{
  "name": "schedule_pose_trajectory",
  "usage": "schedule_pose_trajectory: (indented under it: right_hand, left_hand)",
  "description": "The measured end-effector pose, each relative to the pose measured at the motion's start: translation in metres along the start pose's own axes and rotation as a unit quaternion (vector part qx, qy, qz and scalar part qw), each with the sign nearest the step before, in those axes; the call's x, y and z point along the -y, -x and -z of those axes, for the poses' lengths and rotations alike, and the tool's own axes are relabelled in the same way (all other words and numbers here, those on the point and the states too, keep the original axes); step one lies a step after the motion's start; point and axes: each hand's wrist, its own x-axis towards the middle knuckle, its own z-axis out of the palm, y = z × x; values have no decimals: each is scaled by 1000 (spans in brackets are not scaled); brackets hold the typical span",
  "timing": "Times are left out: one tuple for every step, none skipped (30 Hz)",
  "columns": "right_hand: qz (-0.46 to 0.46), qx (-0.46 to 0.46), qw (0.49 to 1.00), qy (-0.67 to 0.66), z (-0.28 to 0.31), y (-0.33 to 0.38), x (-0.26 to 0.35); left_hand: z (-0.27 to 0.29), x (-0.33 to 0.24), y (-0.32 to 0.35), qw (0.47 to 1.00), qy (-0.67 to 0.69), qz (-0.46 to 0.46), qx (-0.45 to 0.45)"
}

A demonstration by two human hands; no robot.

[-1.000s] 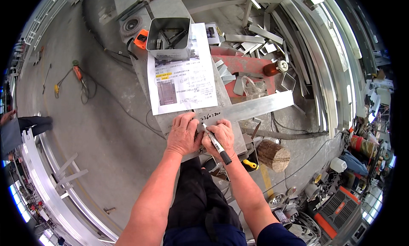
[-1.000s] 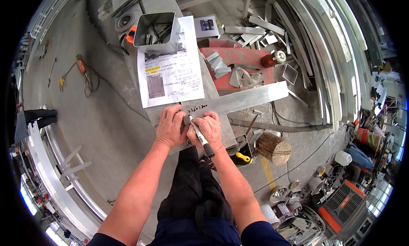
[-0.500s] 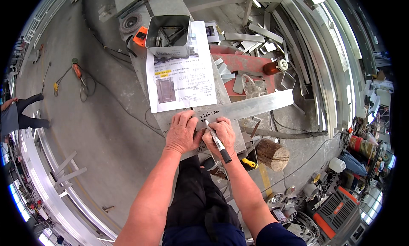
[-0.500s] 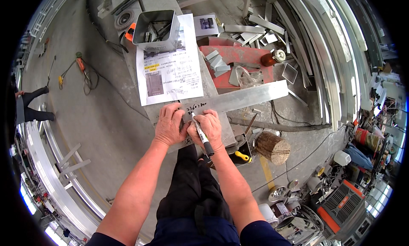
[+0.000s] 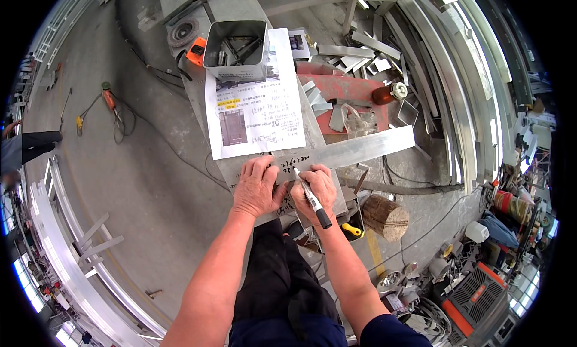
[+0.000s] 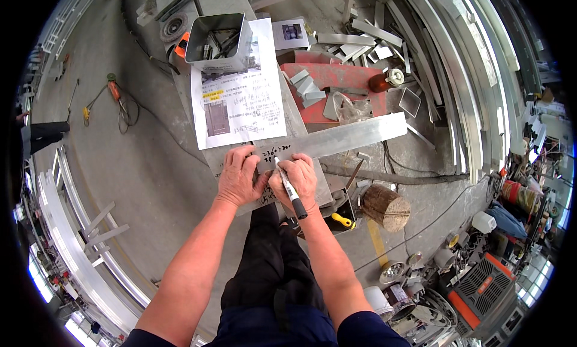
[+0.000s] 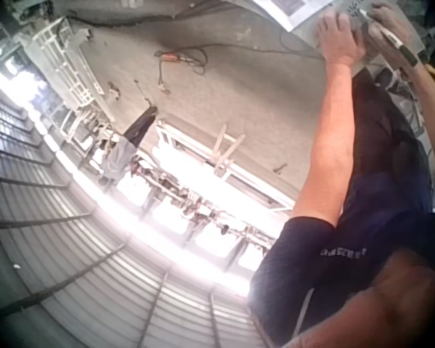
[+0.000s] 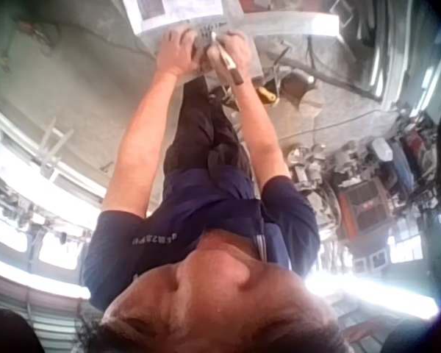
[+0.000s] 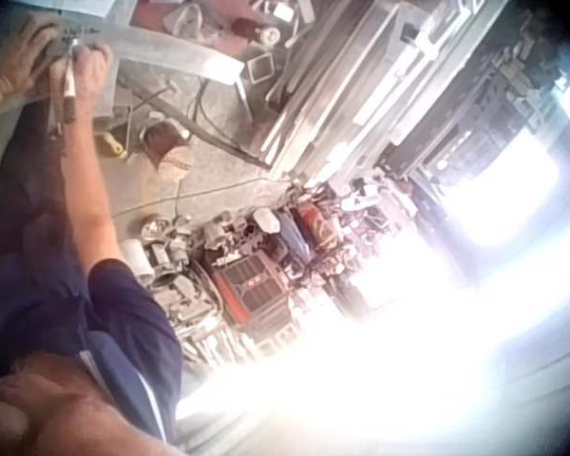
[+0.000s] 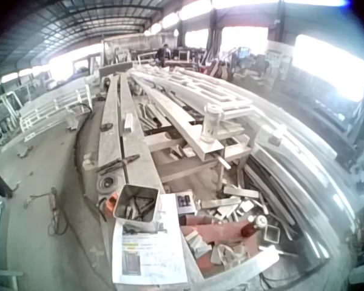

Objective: The person picks up a marker and a metal bar, then writes numbers on the bar while referencing a document on the workbench. Another person stands nearby holding a document.

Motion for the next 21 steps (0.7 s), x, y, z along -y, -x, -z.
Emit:
schedule_pose_trajectory:
  right_hand:
    - [1, 6, 1000, -10, 2, -1, 1]
    - [3, 11, 1000, -20, 3, -2, 1]
    - [1, 9, 1000, -20, 3, -2, 1]
    - [-2, 7, 1000, -19, 3, -1, 1]
    - [-4, 5, 1000, -19, 3, -1, 1]
    - [-5, 6, 1000, -24, 4, -1, 0]
    - [-6, 7, 1000, -29, 5, -1, 0]
    - [-6, 7, 999, -35, 5, -1, -1]
    - [-8, 1, 1000, -28, 5, -1, 0]
    - [-9, -5, 1000, -21, 5, -1, 0]
    - [-10, -10, 1000, -14, 5, -2, 0]
    - [-9, -4, 1000, -15, 6, -2, -1]
    - [-8, 2, 1000, -16, 7, -2, -2]
    - [-6, 8, 1000, -16, 7, -2, -3]
    - [-5, 6, 1000, -14, 7, -2, -3]
    - [-3, 3, 1000, -12, 6, -2, -4]
    - [-1, 1, 1000, -10, 6, -2, -5]
    - [4, 6, 1000, -8, 8, -2, -6]
    - [9, 11, 1000, -7, 10, -1, -7]
    - [15, 17, 1000, -6, 12, -1, -9]
    - [4, 10, 1000, -3, 13, 1, -12]
  left_hand:
    - [0, 0, 0, 1000, 1, 1, 2]
    - [1, 0, -1, 1000, 1, 1, 4]
    - [1, 0, -1, 1000, 0, 1, 4]
    - [1, -1, -1, 1000, 0, 0, 4]
    - [1, -1, -1, 1000, -1, -1, 4]
    - [0, -1, -1, 1000, -2, -2, 2]
    - [1, -1, -1, 1000, -4, -3, 1]
    - [1, 0, -1, 1000, -6, -4, -1]
    - [1, 0, -1, 1000, -5, -3, 0]
    - [1, -1, -1, 1000, -4, -2, 1]
    - [1, -1, -1, 1000, -3, -1, 2]
    - [1, -1, -1, 1000, -3, -2, 3]
    - [1, -1, -1, 1000, -4, -3, 4]
    - [1, 0, -1, 1000, -5, -4, 5]
    - [1, 0, -1, 1000, -5, -4, 5]
    - [1, 0, -1, 1000, -6, -5, 5]
    - [1, -1, -2, 1000, -6, -6, 4]
    - [0, -1, -2, 1000, -7, -7, 4]
    - [1, -1, -1, 1000, -10, -7, 4]
    - [1, 0, -1, 1000, -12, -7, 3]
    - [1, 0, -1, 1000, -12, -8, 2]
